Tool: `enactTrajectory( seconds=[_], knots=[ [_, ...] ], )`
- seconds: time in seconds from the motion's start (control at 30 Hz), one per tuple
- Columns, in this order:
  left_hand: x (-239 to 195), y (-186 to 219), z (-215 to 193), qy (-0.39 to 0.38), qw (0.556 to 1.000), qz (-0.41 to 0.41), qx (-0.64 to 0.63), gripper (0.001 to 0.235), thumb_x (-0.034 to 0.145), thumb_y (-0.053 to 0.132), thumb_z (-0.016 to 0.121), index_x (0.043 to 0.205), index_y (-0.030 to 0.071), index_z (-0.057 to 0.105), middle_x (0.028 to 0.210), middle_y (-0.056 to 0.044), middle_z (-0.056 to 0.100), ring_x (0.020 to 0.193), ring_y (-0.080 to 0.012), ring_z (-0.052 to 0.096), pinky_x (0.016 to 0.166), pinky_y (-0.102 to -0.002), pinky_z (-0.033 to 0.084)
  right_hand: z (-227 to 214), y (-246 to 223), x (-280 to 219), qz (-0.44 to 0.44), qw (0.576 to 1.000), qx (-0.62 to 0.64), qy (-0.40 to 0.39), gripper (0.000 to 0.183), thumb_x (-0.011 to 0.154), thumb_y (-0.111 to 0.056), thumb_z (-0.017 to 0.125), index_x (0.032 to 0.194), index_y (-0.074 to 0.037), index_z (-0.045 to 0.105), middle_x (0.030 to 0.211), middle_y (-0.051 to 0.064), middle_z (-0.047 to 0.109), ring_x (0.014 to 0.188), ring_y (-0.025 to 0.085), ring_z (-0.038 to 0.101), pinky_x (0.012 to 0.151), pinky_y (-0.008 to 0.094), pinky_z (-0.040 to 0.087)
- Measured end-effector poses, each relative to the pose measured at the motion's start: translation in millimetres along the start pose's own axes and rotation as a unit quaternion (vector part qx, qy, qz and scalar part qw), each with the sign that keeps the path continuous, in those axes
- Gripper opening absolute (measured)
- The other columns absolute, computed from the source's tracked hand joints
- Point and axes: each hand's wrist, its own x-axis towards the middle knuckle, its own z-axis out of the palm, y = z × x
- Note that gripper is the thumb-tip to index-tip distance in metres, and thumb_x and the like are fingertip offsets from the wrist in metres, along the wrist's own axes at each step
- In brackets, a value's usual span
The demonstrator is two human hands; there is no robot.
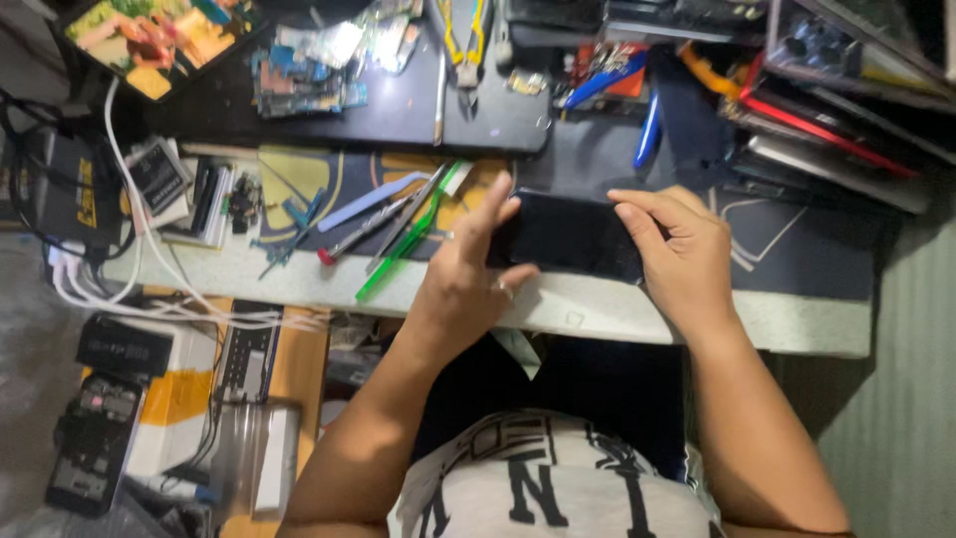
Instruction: The person disassembles a smartphone, removes the back cover and battery, and uses a metal tool to pry and adjust internal components. They repeatedly open and close the device while manipulating small parts on a cluttered workbench.
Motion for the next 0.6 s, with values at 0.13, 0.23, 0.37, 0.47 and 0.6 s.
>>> enactTrajectory(
  seconds=[0.13,0.23,0.37,0.47,0.6],
  knots=[
    [-2,2,-2,0.025,0.995,-0.07,-0.066,0.109,0.078,0.004,0.094,0.163,0.011,0.025,0.141,-0.017,0.061,0.122,-0.03,0.069,0.109,-0.035,0.059,-3,-10,-6,-0.058,0.998,0.033,-0.006,0.026,0.103,-0.006,0.072,0.13,-0.009,0.072,0.119,0.005,0.072,0.095,0.013,0.064,0.087,0.027,0.049],
    [1,6,-3,0.033,0.995,-0.071,-0.066,0.107,0.077,0.003,0.093,0.161,0.01,0.026,0.136,-0.02,0.061,0.118,-0.03,0.069,0.105,-0.035,0.06,-16,-16,-5,0.012,0.982,0.164,-0.094,0.058,0.09,0.0,0.075,0.144,-0.013,0.06,0.136,0.003,0.065,0.092,0.009,0.056,0.078,0.026,0.047],
    [2,6,-1,0.031,0.996,-0.067,-0.051,0.107,0.078,0.005,0.093,0.161,0.01,0.025,0.129,-0.019,0.065,0.116,-0.0306,0.07,0.102,-0.036,0.059,-35,-14,-4,0.016,0.948,0.249,-0.199,0.1,0.071,0.009,0.081,0.159,-0.016,0.042,0.153,0.003,0.05,0.105,0.008,0.051,0.09,0.025,0.049],
    [2,5,-1,0.029,0.997,-0.063,-0.045,0.106,0.079,0.005,0.093,0.161,0.01,0.025,0.128,-0.019,0.066,0.116,-0.0307,0.071,0.103,-0.037,0.059,-38,-11,-1,0.006,0.95,0.226,-0.216,0.108,0.066,0.012,0.083,0.16,-0.016,0.039,0.155,0.004,0.047,0.104,0.009,0.049,0.088,0.025,0.047],
    [2,5,-3,0.019,0.998,-0.058,-0.027,0.105,0.08,0.006,0.093,0.161,0.01,0.026,0.125,-0.019,0.067,0.115,-0.0301,0.07,0.103,-0.037,0.058,-36,-8,2,0.022,0.935,0.275,-0.224,0.104,0.069,0.012,0.081,0.16,-0.016,0.038,0.155,0.004,0.048,0.11,0.011,0.055,0.089,0.027,0.05]
  ],
)
